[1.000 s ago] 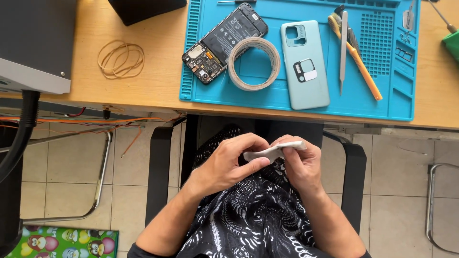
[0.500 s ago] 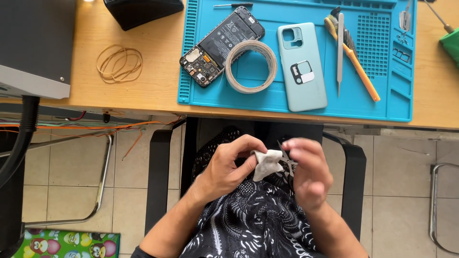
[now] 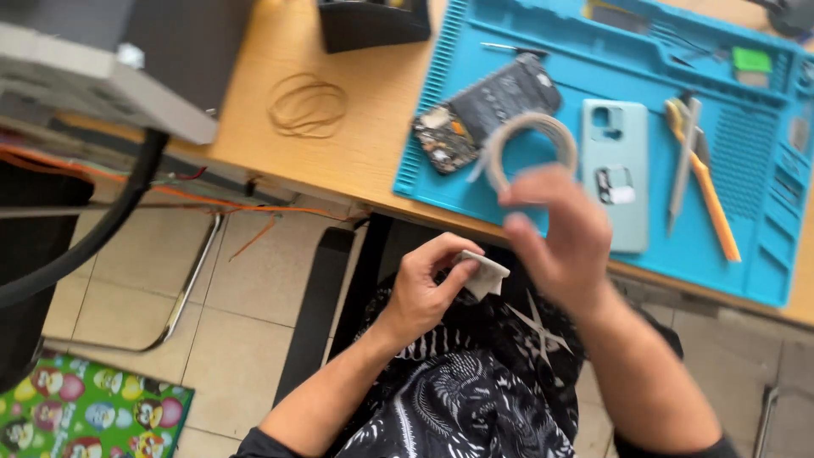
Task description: The person cleans a small component with a cloth and scissors, then applies adhesive tape to the back of a light blue phone case. They use tweezers to place a small black part into the case's camera cutout and press it into place.
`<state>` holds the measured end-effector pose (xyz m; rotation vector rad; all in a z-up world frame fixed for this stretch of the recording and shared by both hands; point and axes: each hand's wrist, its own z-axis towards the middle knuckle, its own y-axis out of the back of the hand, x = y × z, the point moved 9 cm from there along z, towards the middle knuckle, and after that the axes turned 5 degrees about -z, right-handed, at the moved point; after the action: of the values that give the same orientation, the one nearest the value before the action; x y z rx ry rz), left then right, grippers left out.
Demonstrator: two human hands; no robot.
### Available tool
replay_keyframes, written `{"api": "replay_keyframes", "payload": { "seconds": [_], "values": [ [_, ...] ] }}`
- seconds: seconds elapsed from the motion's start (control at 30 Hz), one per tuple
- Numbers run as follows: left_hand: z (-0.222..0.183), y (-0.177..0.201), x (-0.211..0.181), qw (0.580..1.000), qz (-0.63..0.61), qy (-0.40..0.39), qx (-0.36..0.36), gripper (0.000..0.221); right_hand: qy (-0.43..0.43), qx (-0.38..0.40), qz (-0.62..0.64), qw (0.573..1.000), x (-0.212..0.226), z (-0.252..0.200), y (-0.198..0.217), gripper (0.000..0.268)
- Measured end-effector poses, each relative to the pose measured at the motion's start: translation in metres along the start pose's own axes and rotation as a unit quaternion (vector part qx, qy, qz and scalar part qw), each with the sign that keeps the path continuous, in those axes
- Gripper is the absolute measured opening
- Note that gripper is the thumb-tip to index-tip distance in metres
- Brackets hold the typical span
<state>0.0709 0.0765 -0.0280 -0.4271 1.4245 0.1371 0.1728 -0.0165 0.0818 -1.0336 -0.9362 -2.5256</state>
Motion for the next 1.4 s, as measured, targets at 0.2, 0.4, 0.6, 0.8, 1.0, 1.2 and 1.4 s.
{"api": "replay_keyframes", "payload": {
  "seconds": [0.2, 0.4, 0.6, 0.8, 1.0, 1.2, 1.4],
  "values": [
    [0.001, 0.026, 0.064, 0.999, 0.039, 0.009, 0.03, 0.014, 0.011, 0.097, 0.058, 0.994, -0.069, 0.191, -0.136, 0.035],
    [0.013, 0.033, 0.104, 0.98, 0.106, 0.096, 0.139, 0.019, -0.079, 0.162, -0.255, 0.95, -0.175, 0.287, -0.278, 0.088],
    [0.021, 0.027, 0.115, 0.976, 0.066, 0.131, 0.16, 0.028, 0.022, 0.015, -0.165, 0.986, -0.141, 0.305, -0.257, 0.041],
    [0.009, 0.025, 0.152, 0.976, 0.024, 0.187, 0.11, 0.015, 0.023, 0.055, -0.01, 0.998, -0.028, 0.167, -0.085, 0.038],
    [0.004, 0.024, 0.164, 0.976, -0.003, 0.207, 0.065, 0.03, -0.198, 0.111, -0.252, 0.94, -0.043, -0.105, 0.029, 0.067],
    [0.002, 0.014, 0.145, 0.973, 0.018, 0.217, 0.078, 0.025, -0.221, 0.227, -0.349, 0.882, -0.064, -0.209, 0.018, 0.06],
    [0.0, 0.005, 0.139, 0.966, 0.068, 0.219, 0.119, 0.028, -0.171, 0.259, -0.399, 0.863, -0.063, -0.209, 0.001, 0.053]
  ]
}}
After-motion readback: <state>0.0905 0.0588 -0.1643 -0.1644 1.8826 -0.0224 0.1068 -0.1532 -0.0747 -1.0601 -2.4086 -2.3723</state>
